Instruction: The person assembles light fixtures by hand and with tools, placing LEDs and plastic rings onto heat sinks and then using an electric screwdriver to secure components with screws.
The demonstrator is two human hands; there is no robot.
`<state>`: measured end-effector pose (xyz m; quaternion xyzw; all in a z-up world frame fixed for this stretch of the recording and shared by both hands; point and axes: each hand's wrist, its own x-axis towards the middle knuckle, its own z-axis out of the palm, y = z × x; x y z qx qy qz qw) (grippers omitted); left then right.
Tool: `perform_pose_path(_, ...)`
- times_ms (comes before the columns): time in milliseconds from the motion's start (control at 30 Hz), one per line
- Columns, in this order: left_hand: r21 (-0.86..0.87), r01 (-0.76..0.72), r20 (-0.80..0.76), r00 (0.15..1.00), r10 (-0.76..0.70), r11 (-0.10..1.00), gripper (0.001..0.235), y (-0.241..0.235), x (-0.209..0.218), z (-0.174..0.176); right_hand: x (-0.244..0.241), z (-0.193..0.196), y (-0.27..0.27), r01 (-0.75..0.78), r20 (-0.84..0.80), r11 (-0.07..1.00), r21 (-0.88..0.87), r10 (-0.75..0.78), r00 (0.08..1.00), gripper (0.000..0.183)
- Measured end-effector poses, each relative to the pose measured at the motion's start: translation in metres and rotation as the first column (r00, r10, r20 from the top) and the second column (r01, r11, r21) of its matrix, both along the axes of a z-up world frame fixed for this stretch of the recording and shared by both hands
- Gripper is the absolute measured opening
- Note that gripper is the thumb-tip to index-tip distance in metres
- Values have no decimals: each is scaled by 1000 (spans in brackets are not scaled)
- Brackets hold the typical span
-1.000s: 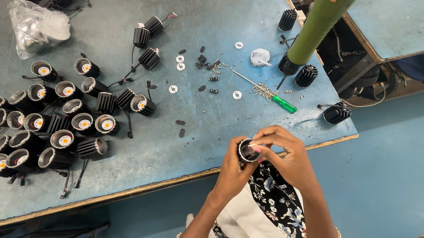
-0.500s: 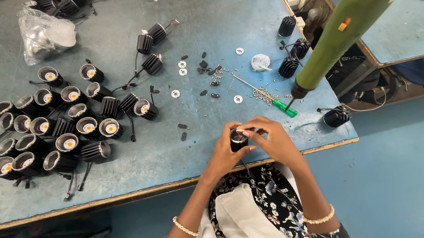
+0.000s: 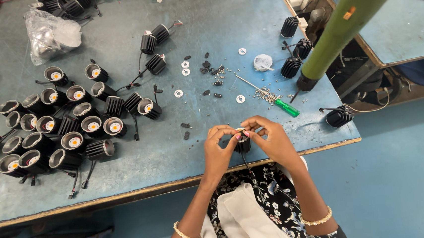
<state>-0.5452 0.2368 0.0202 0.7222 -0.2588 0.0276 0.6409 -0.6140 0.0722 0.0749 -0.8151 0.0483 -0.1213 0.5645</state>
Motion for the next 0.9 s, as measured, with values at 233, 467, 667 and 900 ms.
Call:
perform_pose_path(233, 36, 36, -38, 999, -34, 999, 11, 4, -2, 12, 1, -12, 9, 171, 25, 985, -36, -170, 985, 16)
perform_pose_path(467, 231, -90, 304, 953, 16, 969, 11, 4, -13, 34, 0, -6, 13, 150, 21, 988, 27, -151, 988, 22)
perform_pose_path(667, 275, -42, 343, 938, -57, 960, 26, 4, -26, 34, -5, -9, 5, 87, 68, 996, 13, -88, 994, 31)
perform_pose_path(900, 107, -40, 113, 993, 28, 993, 17, 4, -19, 24, -5, -35, -5, 82, -62, 974, 212, -70, 996, 27)
